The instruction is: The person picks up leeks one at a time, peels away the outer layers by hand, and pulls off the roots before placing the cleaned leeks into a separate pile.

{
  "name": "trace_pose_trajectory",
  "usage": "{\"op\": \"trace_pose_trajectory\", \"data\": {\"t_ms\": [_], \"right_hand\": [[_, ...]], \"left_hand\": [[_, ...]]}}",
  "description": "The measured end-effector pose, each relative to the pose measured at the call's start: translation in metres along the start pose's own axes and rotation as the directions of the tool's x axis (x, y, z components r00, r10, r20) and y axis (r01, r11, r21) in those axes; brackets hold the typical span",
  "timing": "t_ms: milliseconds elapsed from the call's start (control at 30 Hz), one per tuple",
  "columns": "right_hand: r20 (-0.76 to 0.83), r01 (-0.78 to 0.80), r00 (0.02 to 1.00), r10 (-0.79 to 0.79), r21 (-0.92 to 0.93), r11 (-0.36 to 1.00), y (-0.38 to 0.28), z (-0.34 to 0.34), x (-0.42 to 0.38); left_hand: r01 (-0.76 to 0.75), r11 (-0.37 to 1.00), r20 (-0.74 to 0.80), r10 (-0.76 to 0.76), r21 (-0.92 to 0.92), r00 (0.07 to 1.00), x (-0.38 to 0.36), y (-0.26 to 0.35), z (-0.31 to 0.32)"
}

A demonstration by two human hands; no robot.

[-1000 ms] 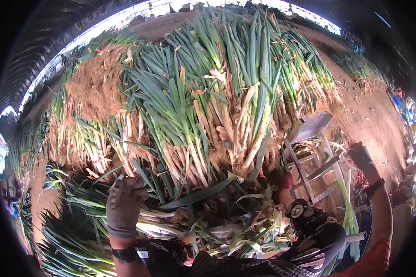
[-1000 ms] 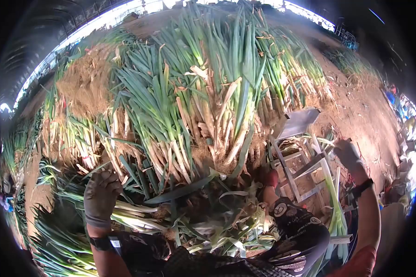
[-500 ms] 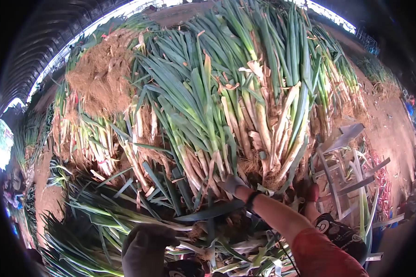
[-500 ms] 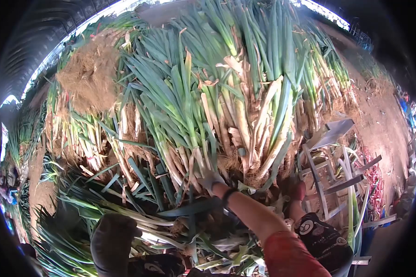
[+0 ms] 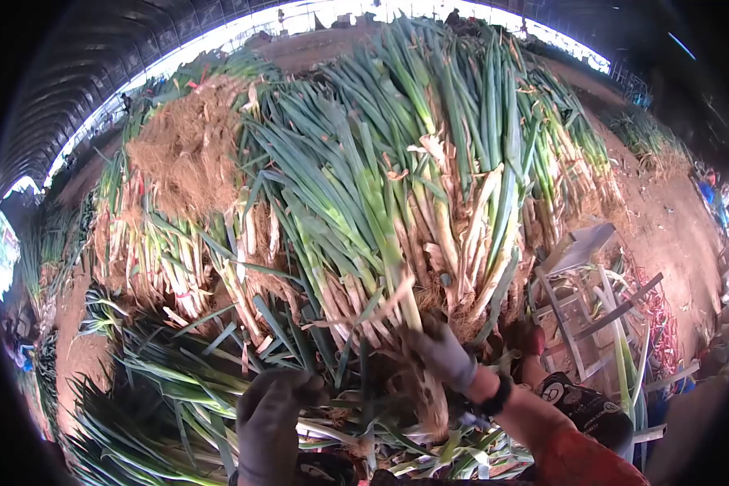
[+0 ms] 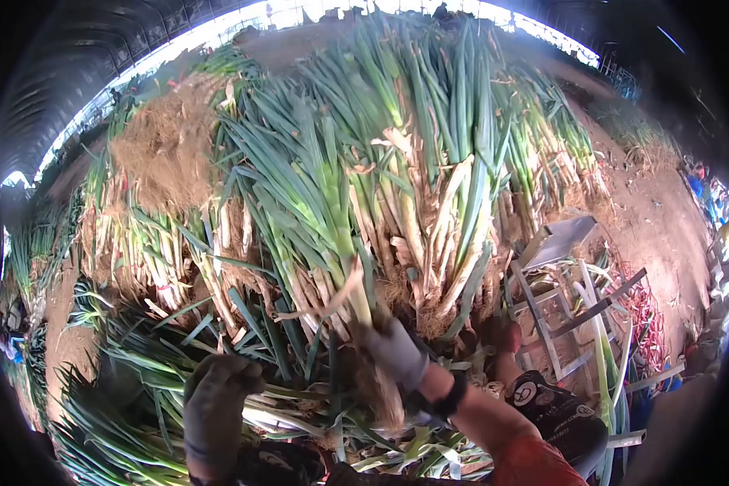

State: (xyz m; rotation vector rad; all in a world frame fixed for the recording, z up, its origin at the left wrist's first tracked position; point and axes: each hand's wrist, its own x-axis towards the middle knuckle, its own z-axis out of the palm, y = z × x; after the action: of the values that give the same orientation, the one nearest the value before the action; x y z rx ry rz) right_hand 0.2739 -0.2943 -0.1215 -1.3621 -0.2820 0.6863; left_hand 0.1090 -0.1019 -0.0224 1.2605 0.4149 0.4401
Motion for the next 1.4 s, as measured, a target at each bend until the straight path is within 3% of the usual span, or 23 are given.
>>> {"op": "trace_pose_trajectory", "data": {"t_ms": [67,100,200,233,300,367,433,467,533,633,667,767,833,900,967,1033,1067,1133,1167,1233,1300,1367,1400], "right_hand": [[0.03,0.07,0.997,-0.07,-0.004,0.998,0.012,0.006,-0.052],[0.042,0.103,0.994,-0.101,-0.03,0.994,0.018,0.006,-0.075],[0.169,0.064,0.985,-0.038,-0.154,0.986,0.021,0.008,-0.14],[0.176,0.106,0.979,-0.101,-0.021,0.994,0.017,0.019,-0.159],[0.231,0.08,0.972,-0.031,-0.208,0.975,0.024,0.012,-0.184],[0.244,0.218,0.958,-0.151,-0.279,0.935,0.03,0.011,-0.197],[0.247,0.451,0.862,-0.443,-0.773,0.446,0.033,0.0,-0.199],[0.1,0.354,0.888,-0.449,-0.771,0.53,0.022,0.003,-0.202],[0.098,0.383,0.857,-0.506,-0.777,0.499,0.022,-0.006,-0.204],[0.114,0.462,0.785,-0.609,-0.762,0.454,0.011,-0.003,-0.212],[0.087,0.406,0.795,-0.6,-0.811,0.42,0.005,0.004,-0.218],[0.028,0.337,0.764,-0.645,-0.87,0.361,0.014,0.01,-0.219],[0.004,0.291,0.657,-0.754,-0.924,0.249,0.005,0.013,-0.217],[-0.074,0.223,0.673,-0.736,-0.928,0.297,-0.001,0.013,-0.222],[-0.11,0.211,0.776,-0.621,-0.882,0.42,0.001,0.003,-0.226],[-0.146,0.221,0.805,-0.575,-0.825,0.52,-0.003,-0.007,-0.229],[-0.149,0.29,0.833,-0.533,-0.703,0.649,-0.003,-0.014,-0.23],[-0.118,0.379,0.885,-0.451,-0.383,0.842,-0.001,-0.028,-0.233],[-0.121,0.379,0.884,-0.452,-0.38,0.843,-0.002,-0.036,-0.233],[-0.009,0.463,0.88,-0.475,-0.204,0.862,-0.002,-0.047,-0.234],[0.002,0.373,0.927,-0.374,-0.051,0.926,-0.006,-0.043,-0.239],[0.093,0.139,0.982,-0.164,0.226,0.964,-0.016,-0.037,-0.246],[0.144,0.056,0.985,-0.095,0.254,0.965,-0.025,-0.033,-0.252]], "left_hand": [[-0.037,0.974,0.056,0.025,0.223,0.998,-0.003,0.004,0.009],[-0.047,0.974,0.059,0.034,0.222,0.998,-0.005,0.004,0.013],[0.039,0.998,0.174,-0.048,0.056,0.984,-0.008,-0.01,0.028],[0.031,0.999,0.195,-0.033,0.011,0.98,-0.01,-0.018,0.037],[0.061,0.998,0.281,-0.052,-0.024,0.958,-0.013,-0.028,0.045],[0.301,0.945,0.313,-0.25,-0.127,0.916,-0.023,-0.029,0.054],[0.273,0.954,0.288,-0.228,-0.127,0.93,-0.034,-0.027,0.062],[0.239,0.951,0.3,-0.174,-0.196,0.938,-0.038,-0.029,0.066],[0.195,0.915,0.262,-0.103,-0.355,0.96,-0.047,-0.029,0.075],[0.149,0.927,0.233,-0.069,-0.345,0.97,-0.052,-0.033,0.075],[0.141,0.923,0.209,-0.068,-0.357,0.976,-0.055,-0.031,0.079],[0.025,0.964,0.106,0.004,-0.265,0.994,-0.063,-0.028,0.091],[-0.01,0.987,0.102,0.026,-0.162,0.994,-0.069,-0.031,0.096],[-0.075,0.997,0.1,0.073,0.016,0.992,-0.075,-0.031,0.102],[-0.131,0.983,0.209,0.103,0.128,0.972,-0.096,-0.028,0.108],[0.075,0.921,0.388,-0.233,0.382,0.892,-0.122,-0.038,0.107],[0.071,0.92,0.395,-0.234,0.386,0.888,-0.134,-0.048,0.105],[0.159,0.859,0.564,-0.448,0.487,0.693,-0.157,-0.07,0.092],[0.157,0.857,0.565,-0.45,0.49,0.692,-0.153,-0.083,0.077],[-0.26,0.788,0.604,-0.172,0.558,0.778,-0.124,-0.096,0.039],[0.105,0.714,0.201,-0.331,0.692,0.922,-0.108,-0.014,0.055],[-0.041,0.918,0.285,-0.08,0.396,0.955,-0.084,-0.006,0.06],[-0.048,0.918,0.279,-0.069,0.393,0.958,-0.071,-0.005,0.067]]}}
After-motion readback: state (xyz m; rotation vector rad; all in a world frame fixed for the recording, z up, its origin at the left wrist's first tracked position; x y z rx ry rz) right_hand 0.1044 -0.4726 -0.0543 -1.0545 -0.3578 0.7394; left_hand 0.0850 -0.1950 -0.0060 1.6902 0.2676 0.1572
